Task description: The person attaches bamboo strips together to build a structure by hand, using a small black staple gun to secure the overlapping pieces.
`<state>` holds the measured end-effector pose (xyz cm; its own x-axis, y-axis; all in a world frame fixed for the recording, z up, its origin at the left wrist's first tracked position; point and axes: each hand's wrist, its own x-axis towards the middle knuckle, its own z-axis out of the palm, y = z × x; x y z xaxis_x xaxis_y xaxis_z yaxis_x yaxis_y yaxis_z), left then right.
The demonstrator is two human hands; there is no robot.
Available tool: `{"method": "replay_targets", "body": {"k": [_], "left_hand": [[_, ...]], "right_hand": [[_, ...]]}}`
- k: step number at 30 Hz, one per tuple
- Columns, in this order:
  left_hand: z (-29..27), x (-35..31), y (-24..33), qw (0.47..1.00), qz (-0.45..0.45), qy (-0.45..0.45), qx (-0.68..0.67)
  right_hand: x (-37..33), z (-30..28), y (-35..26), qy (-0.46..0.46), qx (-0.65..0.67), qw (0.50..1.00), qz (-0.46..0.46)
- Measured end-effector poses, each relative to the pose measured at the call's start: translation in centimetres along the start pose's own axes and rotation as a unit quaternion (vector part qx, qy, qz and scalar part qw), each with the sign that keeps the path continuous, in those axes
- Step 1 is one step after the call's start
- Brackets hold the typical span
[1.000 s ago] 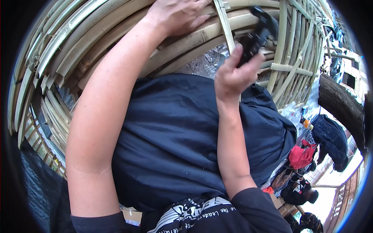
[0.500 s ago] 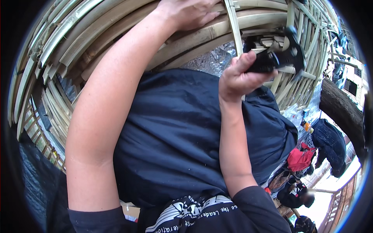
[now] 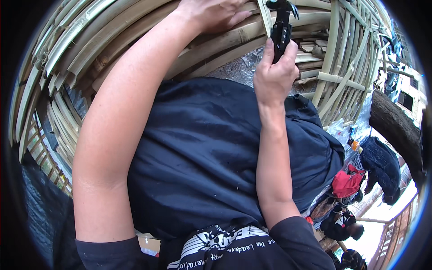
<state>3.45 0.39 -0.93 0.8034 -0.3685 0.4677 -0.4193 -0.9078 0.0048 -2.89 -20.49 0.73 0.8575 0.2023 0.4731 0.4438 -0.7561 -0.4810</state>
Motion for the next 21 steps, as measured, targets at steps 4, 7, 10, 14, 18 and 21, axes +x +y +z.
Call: {"method": "replay_targets", "body": {"k": [4, 7, 10, 14, 18, 21], "left_hand": [[-0.4, 1.1, 0.3, 1.0, -0.005, -0.007, -0.026], [-0.3, 0.2, -0.1, 0.999, -0.002, -0.018, 0.03], [-0.2, 0.9, 0.6, 1.0, 0.015, -0.021, 0.002], [0.1, 0.4, -0.1, 1.0, 0.007, -0.01, 0.016], [-0.2, 0.2, 0.6, 1.0, 0.007, -0.029, 0.005], [0.2, 0.6, -0.6, 0.999, 0.01, 0.005, 0.03]], "right_hand": [[0.4, 0.4, 0.1, 0.076, 0.021, 0.997, -0.021], [-0.2, 0.6, -0.2, -0.01, -0.012, 0.999, 0.035], [-0.7, 0.4, -0.6, 0.202, 0.111, 0.973, 0.023], [0.1, 0.4, -0.4, 0.068, 0.011, 0.998, 0.009], [-1.1, 0.9, 0.2, 0.089, 0.078, 0.991, 0.055], [-0.1, 0.1, -1.7, 0.091, 0.08, 0.991, 0.052]]}}
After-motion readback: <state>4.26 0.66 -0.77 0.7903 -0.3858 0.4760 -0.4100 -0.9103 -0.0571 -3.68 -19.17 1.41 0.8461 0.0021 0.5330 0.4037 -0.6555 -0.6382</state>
